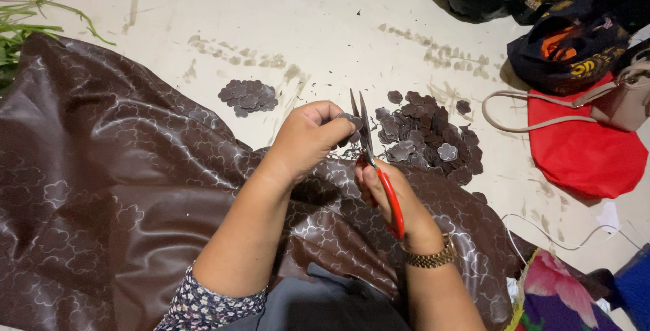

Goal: The person cuts small flower-shaped pieces from a brown patterned fabric using red-handled scissors. They hold the fabric with the left hand and trim the edges with the right, placing finished pieces into a growing pile on the floor.

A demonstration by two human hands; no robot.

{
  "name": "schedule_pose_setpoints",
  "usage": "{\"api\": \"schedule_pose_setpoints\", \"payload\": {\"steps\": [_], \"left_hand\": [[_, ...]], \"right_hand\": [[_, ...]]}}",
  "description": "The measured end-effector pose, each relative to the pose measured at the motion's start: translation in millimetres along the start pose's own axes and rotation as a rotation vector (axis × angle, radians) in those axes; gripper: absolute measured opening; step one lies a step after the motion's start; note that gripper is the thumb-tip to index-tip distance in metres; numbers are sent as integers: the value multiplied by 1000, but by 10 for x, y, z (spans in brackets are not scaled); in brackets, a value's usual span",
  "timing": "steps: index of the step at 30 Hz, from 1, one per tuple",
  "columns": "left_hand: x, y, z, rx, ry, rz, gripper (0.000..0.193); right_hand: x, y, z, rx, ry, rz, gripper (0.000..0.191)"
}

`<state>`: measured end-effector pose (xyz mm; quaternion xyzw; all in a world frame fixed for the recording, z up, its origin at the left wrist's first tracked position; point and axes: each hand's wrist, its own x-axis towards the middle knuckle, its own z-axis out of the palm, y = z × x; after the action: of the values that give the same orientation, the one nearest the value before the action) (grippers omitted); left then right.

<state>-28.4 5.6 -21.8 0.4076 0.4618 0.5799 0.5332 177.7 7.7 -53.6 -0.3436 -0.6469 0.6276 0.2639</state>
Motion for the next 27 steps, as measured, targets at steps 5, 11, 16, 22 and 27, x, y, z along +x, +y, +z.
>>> {"api": "schedule_pose_setpoints", "payload": {"steps": [5,11,16,22,27], "left_hand": [[9,1,-2,22,4,10,10],[21,21,-21,3,6,21,10],[14,50,-7,5,17,29,10],[-8,77,-9,53,84,7,11],[7,46,-21,20,104,39,11]], "right_hand": [[6,40,-4,3,19,-5,53],[47,104,-21,-33,16,-27,54],[54,131,-26,-38,11,-37,53],[50,133,-6,-55,5,-41,50],[65,125,19,-127,13,-94,49]]}}
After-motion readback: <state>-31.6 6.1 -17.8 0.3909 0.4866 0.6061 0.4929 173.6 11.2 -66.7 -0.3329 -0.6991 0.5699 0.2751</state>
